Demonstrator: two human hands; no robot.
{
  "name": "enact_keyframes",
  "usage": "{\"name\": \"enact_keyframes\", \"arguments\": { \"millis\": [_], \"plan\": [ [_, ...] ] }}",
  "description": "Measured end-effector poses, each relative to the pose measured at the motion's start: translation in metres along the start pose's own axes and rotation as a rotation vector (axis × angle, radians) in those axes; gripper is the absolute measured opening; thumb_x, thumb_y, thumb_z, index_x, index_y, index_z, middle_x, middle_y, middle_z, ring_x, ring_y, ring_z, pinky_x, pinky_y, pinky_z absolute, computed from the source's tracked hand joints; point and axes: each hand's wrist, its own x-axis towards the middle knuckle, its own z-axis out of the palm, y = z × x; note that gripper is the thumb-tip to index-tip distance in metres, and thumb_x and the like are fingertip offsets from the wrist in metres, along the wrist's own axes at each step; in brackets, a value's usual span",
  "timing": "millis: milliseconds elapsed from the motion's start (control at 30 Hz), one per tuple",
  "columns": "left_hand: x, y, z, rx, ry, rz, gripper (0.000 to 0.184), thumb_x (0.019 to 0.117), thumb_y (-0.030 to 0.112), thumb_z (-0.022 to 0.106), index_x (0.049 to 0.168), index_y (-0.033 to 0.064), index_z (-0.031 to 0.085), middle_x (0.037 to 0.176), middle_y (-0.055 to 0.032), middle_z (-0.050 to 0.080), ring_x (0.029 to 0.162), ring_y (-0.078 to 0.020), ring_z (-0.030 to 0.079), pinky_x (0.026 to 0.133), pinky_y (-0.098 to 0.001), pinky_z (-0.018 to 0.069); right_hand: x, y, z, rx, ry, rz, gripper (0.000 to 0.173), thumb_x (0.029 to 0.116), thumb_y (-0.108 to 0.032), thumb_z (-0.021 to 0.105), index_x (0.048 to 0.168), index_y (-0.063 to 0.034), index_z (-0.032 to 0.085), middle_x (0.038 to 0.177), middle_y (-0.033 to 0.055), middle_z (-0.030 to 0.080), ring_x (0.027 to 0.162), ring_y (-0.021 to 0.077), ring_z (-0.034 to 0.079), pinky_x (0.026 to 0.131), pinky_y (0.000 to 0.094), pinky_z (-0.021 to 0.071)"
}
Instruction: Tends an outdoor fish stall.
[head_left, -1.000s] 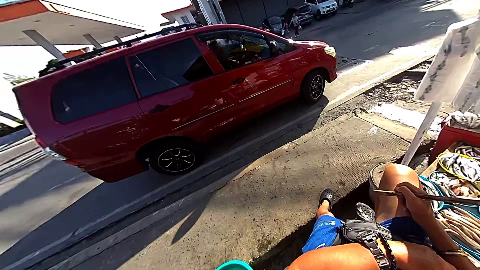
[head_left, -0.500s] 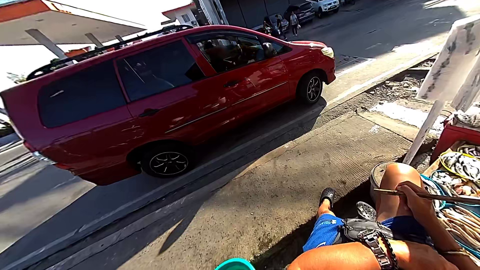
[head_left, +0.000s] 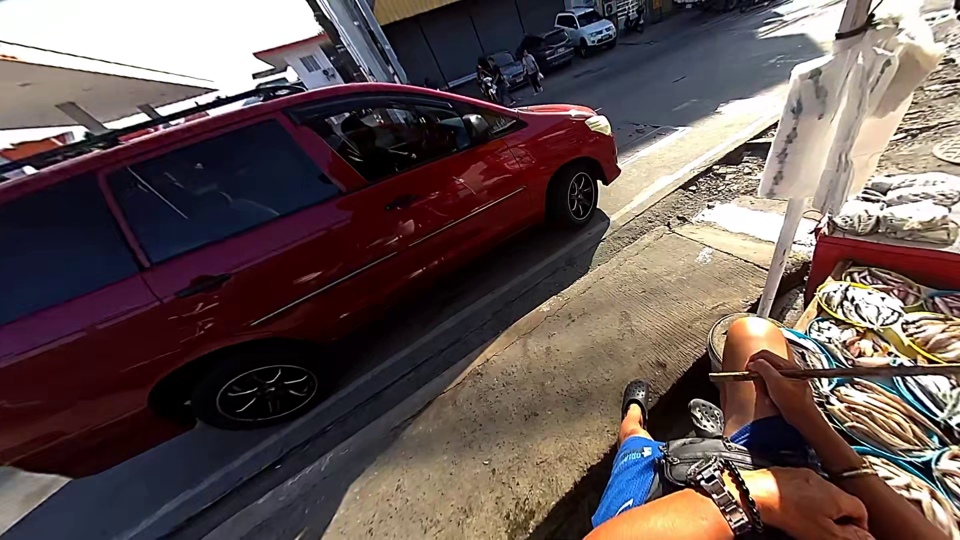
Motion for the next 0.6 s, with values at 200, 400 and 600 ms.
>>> {"name": "enact_keyframes", "arguments": {
  "millis": [200, 400, 600],
  "plan": [
    [0.004, -0.005, 0.003, 0.009, -0.010, 0.014, 0.029, 0.1037, 0.014, 0.052, 0.097, -0.0100, 0.067, 0.083, -0.0225, 0.065, 0.081, -0.0349, 0.064, 0.078, -0.0510, 0.0497, 0.000, -0.001, -0.003, 0.012, 0.003, 0.015, 0.021, 0.0927, -0.010, 0.053, 0.076, -0.0110, 0.065, 0.051, -0.0090, 0.053, 0.038, -0.0007, 0.044, 0.037, 0.0169, 0.0352],
    [0.003, -0.013, 0.006, -0.005, -0.009, 0.006, 0.031, 0.1037, 0.015, 0.053, 0.097, -0.0125, 0.066, 0.087, -0.0258, 0.066, 0.085, -0.0367, 0.066, 0.080, -0.0523, 0.0517, -0.002, -0.010, 0.003, -0.009, -0.035, 0.051, 0.018, 0.0949, -0.005, 0.054, 0.082, -0.0029, 0.066, 0.059, -0.0059, 0.056, 0.047, -0.0003, 0.048, 0.047, 0.0180, 0.0421],
    [0.004, -0.012, 0.002, 0.015, -0.024, -0.002, 0.029, 0.1036, 0.011, 0.053, 0.101, -0.0142, 0.066, 0.094, -0.0285, 0.068, 0.092, -0.0380, 0.069, 0.086, -0.0517, 0.0539, 0.003, -0.012, -0.002, -0.164, -0.072, 0.099, 0.018, 0.0958, -0.015, 0.060, 0.091, -0.0006, 0.070, 0.066, -0.0005, 0.060, 0.055, 0.0045, 0.053, 0.057, 0.0256, 0.0484]
  ]
}}
